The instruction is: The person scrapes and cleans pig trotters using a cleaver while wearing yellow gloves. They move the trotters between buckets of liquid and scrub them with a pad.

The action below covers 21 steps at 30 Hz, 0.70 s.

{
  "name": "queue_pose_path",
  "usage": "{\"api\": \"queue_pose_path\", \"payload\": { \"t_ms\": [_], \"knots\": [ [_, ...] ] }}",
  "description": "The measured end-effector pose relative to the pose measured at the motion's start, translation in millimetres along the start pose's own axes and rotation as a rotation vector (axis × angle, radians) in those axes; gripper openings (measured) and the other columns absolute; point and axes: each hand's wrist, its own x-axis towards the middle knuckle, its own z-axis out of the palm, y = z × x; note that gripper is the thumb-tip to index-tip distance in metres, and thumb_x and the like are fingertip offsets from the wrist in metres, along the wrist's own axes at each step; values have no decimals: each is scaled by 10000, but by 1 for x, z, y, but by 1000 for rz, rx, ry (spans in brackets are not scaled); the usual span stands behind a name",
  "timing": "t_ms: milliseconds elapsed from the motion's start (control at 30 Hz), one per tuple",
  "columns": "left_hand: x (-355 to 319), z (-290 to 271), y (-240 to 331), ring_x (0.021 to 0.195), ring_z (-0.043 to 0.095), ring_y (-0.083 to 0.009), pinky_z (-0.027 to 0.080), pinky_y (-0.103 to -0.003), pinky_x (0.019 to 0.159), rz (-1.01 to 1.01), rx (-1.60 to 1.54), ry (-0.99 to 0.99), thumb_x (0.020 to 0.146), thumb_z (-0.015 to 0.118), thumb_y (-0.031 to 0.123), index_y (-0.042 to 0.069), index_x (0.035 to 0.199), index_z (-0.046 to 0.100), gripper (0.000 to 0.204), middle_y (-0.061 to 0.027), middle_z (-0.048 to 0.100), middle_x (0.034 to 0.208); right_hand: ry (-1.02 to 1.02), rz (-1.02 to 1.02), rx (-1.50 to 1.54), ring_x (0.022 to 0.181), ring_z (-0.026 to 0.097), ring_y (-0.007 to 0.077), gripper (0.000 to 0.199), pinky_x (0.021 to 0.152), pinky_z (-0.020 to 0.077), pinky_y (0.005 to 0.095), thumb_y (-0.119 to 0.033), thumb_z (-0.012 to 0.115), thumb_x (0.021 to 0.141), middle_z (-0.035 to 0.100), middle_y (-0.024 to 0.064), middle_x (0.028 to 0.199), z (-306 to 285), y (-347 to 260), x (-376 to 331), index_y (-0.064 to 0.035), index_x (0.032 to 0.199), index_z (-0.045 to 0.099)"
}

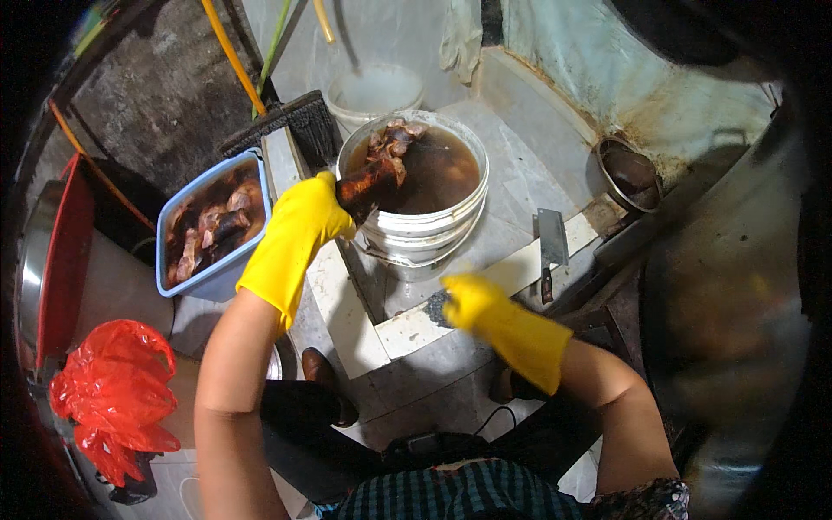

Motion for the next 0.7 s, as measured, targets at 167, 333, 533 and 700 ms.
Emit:
{"api": "queue_pose_path", "payload": {
  "t_ms": [167,333,533,700],
  "knots": [
    [-31,3,10,1157,658,-422,529,-454,981,-98,-232,42,561,920,303,68,1358,595,892,-249,712,1190,-25,-32,-533,1193,629,387,802,1000,521,447,-151,714,819,567,185,1428,64,-27,-15,-129,1552,389],
    [-43,14,-3,1203,641,-414,508,-441,1017,10,-383,98,590,914,327,65,1432,545,955,-247,691,1254,-182,29,-169,1167,651,336,575,969,526,474,-226,667,892,608,164,1385,43,-15,16,-175,1448,531],
    [-43,14,-9,1214,640,-402,501,-430,1026,-79,-475,14,610,906,337,83,1452,533,955,-227,687,1279,-229,193,601,1191,657,276,667,1004,512,394,-208,789,832,658,147,1364,-113,-38,-2,-134,1452,553],
    [-46,14,-13,1199,641,-404,510,-446,1014,-181,-352,15,633,895,342,114,1463,530,935,-233,688,1261,281,-172,59,1357,522,394,669,1138,421,447,-180,747,834,582,204,1441,-190,-76,85,-125,1466,534]
  ]
}}
